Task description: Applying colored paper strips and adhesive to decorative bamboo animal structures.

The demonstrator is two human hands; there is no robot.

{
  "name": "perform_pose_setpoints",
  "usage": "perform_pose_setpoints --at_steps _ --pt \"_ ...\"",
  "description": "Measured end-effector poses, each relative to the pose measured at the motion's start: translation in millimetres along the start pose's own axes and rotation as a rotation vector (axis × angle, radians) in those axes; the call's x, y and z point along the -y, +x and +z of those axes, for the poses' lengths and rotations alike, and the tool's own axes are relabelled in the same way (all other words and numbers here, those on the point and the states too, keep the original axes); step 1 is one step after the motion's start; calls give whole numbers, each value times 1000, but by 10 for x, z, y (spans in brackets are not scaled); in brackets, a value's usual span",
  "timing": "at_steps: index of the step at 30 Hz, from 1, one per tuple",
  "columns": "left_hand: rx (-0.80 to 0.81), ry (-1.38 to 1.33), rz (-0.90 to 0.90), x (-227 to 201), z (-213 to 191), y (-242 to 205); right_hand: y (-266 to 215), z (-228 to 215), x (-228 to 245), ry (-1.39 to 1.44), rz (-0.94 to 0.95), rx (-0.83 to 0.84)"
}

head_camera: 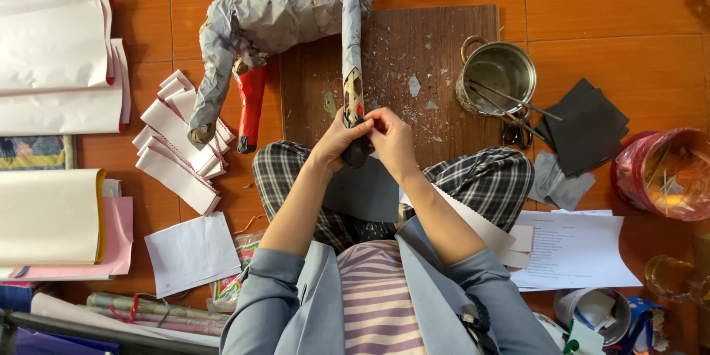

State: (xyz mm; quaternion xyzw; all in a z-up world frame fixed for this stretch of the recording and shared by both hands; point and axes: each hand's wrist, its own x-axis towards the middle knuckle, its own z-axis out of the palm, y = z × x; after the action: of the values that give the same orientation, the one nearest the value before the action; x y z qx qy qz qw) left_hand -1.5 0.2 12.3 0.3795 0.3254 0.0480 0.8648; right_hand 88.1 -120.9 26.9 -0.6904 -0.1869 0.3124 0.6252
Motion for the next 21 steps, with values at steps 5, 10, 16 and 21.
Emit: perform_pose_setpoints --at_steps 5,10,16,21 --pt "5 3 -9 -24 1 -3 -38 -34 25 -234 -225 35" --pt "-35 8 -16 31 -8 24 158 -129 -181 -328 -382 99" --pt "-54 -16 -33 -64 97 -59 304 -185 -321 95 -26 482" --pt "-147 16 -88 -135 163 -78 148 -509 -594 -71 165 435"
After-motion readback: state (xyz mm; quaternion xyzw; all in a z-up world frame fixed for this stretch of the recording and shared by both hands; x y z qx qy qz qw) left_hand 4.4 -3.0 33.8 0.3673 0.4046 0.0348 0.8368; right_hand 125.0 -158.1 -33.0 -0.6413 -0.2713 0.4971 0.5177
